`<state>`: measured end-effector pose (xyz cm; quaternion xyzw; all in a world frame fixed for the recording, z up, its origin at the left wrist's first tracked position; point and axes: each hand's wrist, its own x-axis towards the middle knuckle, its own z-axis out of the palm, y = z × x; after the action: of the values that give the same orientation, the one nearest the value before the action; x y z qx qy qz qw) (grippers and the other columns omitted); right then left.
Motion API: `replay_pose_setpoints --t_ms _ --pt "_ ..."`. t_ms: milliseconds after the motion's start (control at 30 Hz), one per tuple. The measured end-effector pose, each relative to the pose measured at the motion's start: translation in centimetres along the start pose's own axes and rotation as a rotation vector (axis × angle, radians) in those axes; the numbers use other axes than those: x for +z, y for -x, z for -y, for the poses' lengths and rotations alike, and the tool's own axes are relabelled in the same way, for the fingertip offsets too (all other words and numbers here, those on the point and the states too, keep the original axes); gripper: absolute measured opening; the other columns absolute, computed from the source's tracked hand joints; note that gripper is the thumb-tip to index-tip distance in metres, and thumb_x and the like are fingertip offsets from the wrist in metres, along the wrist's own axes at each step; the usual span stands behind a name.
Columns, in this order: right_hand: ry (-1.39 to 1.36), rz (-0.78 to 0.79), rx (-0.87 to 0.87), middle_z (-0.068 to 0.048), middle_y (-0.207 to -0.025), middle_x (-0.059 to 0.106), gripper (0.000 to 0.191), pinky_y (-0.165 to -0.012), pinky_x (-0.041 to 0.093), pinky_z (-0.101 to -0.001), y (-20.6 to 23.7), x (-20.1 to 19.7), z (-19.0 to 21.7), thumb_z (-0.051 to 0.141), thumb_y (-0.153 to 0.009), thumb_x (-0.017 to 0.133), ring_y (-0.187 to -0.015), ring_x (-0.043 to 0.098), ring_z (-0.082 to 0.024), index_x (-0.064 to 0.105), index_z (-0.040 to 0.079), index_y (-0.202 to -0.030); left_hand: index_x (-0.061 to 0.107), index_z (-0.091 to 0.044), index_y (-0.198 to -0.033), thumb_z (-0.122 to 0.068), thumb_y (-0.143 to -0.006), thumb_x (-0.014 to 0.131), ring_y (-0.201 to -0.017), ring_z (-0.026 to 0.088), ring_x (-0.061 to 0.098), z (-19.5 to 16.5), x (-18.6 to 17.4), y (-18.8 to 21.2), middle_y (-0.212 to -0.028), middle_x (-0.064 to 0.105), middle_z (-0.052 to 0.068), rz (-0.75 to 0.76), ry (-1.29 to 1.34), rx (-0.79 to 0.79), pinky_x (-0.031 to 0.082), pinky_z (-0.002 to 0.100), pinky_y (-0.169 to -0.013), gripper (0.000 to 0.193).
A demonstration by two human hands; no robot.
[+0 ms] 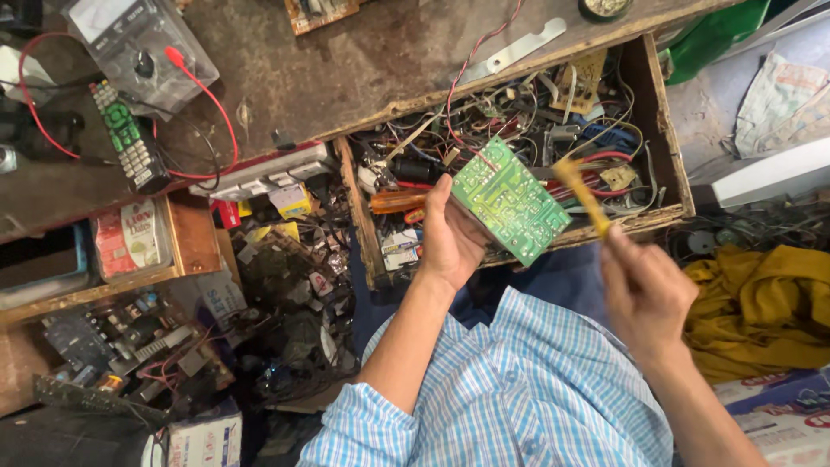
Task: The person sits on the floor holding a green circuit board and solders its components with a soldering iron, repositioning and turning the board to reach different sides. They then set the iron down and brush the board's surface with a small brush while holding it.
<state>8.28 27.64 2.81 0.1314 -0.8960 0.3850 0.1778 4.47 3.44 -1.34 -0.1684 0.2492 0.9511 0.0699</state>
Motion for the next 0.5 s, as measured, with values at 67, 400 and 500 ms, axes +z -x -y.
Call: replay_pose_setpoints --t_ms 67,400,500 --pt "-0.039 0.059 -0.137 -0.007 -0.078 0.059 0.036 -0.052 0.044 -0.0284 0.7 -0.2 1.1 -0.001 -0.093 0.075 -0.062 0.054 -0.013 0.071 0.007 -0.128 0.062 -0.006 -0.128 -0.056 -0.1 0.053 -0.1 0.023 0.072 0.1 -0.1 0.1 -0.115 0.073 0.008 -0.027 0.003 -0.01 0.057 0.042 -0.089 0.057" --pt "0.006 0.034 -0.076 -0.005 -0.072 0.055 0.037 -0.051 0.041 -0.0324 -1.2 0.8 1.1 0.0 -0.094 0.079 -0.056 0.051 -0.015 0.073 0.009 -0.129 0.062 -0.005 -0.129 -0.054 -0.101 0.053 -0.109 0.024 0.07 0.2 -0.4 0.1 -0.121 0.072 0.01 0.052 0.038 0.007 0.056 0.041 -0.096 0.057" --pt "-0.012 0.072 -0.127 -0.005 -0.07 0.054 0.039 -0.048 0.041 -0.033 -0.7 0.6 1.3 0.0 -0.09 0.081 -0.055 0.05 -0.016 0.074 0.009 -0.128 0.062 -0.006 -0.129 -0.054 -0.101 0.054 -0.109 0.023 0.069 0.2 -0.7 0.1 -0.122 0.071 0.009 0.055 0.036 0.023 0.055 0.04 -0.096 0.056"
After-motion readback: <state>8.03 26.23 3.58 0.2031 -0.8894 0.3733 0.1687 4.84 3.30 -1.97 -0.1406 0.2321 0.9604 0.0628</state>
